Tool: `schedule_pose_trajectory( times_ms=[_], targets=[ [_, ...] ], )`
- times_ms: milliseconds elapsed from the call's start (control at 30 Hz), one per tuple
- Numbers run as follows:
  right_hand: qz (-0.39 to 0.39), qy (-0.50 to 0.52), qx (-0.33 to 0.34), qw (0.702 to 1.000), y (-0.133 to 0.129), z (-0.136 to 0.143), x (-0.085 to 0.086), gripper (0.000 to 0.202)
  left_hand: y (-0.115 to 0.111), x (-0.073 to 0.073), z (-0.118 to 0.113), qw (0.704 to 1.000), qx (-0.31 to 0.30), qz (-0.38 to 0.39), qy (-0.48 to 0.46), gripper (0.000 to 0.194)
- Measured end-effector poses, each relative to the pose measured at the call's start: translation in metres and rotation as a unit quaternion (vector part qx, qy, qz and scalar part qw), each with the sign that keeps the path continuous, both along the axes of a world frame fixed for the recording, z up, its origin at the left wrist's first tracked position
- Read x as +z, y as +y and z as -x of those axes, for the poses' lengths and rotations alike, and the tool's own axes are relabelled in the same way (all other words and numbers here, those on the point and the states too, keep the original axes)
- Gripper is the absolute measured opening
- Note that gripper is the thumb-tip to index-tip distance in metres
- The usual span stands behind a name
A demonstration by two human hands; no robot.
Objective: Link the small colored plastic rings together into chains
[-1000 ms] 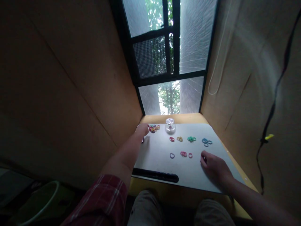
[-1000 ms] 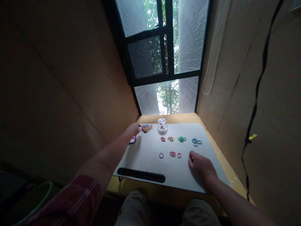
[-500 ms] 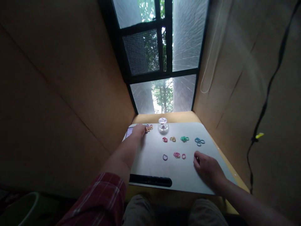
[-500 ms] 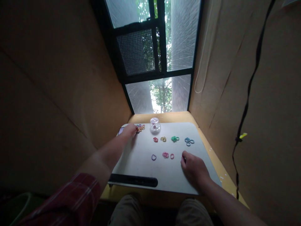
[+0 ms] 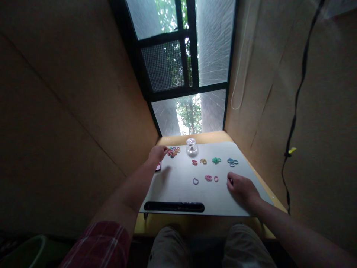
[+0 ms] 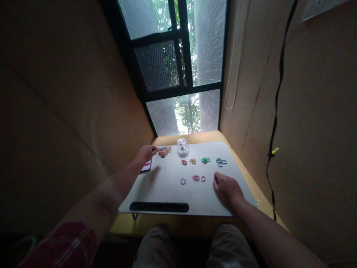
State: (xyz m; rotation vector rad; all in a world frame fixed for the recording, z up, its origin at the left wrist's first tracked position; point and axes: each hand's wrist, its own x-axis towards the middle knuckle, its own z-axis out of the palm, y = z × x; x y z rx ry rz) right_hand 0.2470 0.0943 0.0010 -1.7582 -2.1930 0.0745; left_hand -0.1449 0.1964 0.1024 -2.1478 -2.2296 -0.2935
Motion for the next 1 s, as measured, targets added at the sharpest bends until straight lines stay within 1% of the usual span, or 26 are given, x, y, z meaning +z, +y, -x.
schedule_pose_trajectory(
  times_ms=[67, 100, 167, 233, 333, 433, 500, 533, 567, 633, 700, 767, 833, 900, 1000],
  targets=[
    [-0.002, 0.002, -0.001, 1.0, -0.002, 0.0, 0.001, 0.016, -0.019, 0.005, -0.002, 0.999, -0.006, -0.023, -0.027, 0.034],
    [-0.002, 0.003, -0.002, 1.0, -0.003, 0.001, 0.002, 0.016, -0.03, 0.006, -0.004, 0.998, -0.013, -0.034, -0.052, 0.034],
    [0.0, 0.005, -0.003, 1.0, -0.004, 0.001, 0.002, 0.017, -0.056, 0.0, -0.01, 0.993, -0.028, -0.031, -0.114, 0.033],
    [0.0, 0.006, 0.0, 1.0, -0.004, 0.0, 0.002, 0.018, -0.086, -0.014, -0.02, 0.983, -0.067, -0.026, -0.17, 0.03],
    [-0.003, 0.014, 0.007, 1.0, -0.003, -0.003, 0.001, 0.021, -0.127, -0.043, -0.042, 0.961, -0.118, -0.021, -0.249, 0.029],
    [-0.001, 0.068, -0.002, 0.998, -0.004, -0.001, 0.003, 0.019, -0.155, -0.069, -0.07, 0.939, -0.143, -0.044, -0.311, 0.028],
    [-0.012, 0.128, -0.004, 0.992, -0.012, 0.006, 0.006, 0.018, -0.164, -0.08, -0.089, 0.928, -0.139, -0.06, -0.342, 0.025],
    [-0.022, 0.159, 0.006, 0.987, -0.018, 0.013, 0.008, 0.018, -0.166, -0.084, -0.098, 0.922, -0.142, -0.057, -0.356, 0.024],
    [-0.03, 0.178, 0.031, 0.983, -0.026, 0.022, 0.01, 0.017, -0.167, -0.087, -0.107, 0.917, -0.146, -0.049, -0.368, 0.023],
    [-0.04, 0.209, 0.111, 0.971, -0.043, 0.043, 0.013, 0.015, -0.167, -0.091, -0.12, 0.906, -0.154, -0.03, -0.393, 0.022],
    [-0.033, 0.245, 0.157, 0.956, -0.057, 0.065, 0.013, 0.017, -0.166, -0.096, -0.128, 0.895, -0.147, -0.023, -0.421, 0.023],
    [-0.007, 0.282, 0.164, 0.945, -0.065, 0.084, 0.011, 0.02, -0.165, -0.1, -0.131, 0.888, -0.127, -0.033, -0.441, 0.021],
    [0.005, 0.309, 0.158, 0.938, -0.065, 0.097, 0.008, 0.02, -0.166, -0.105, -0.131, 0.885, -0.107, -0.044, -0.451, 0.018],
    [0.024, 0.319, 0.167, 0.932, -0.061, 0.103, 0.004, 0.018, -0.167, -0.108, -0.129, 0.883, -0.099, -0.042, -0.457, 0.016],
    [0.047, 0.317, 0.185, 0.929, -0.054, 0.106, -0.005, 0.015, -0.168, -0.111, -0.127, 0.883, -0.106, -0.03, -0.456, 0.013]
  ],
)
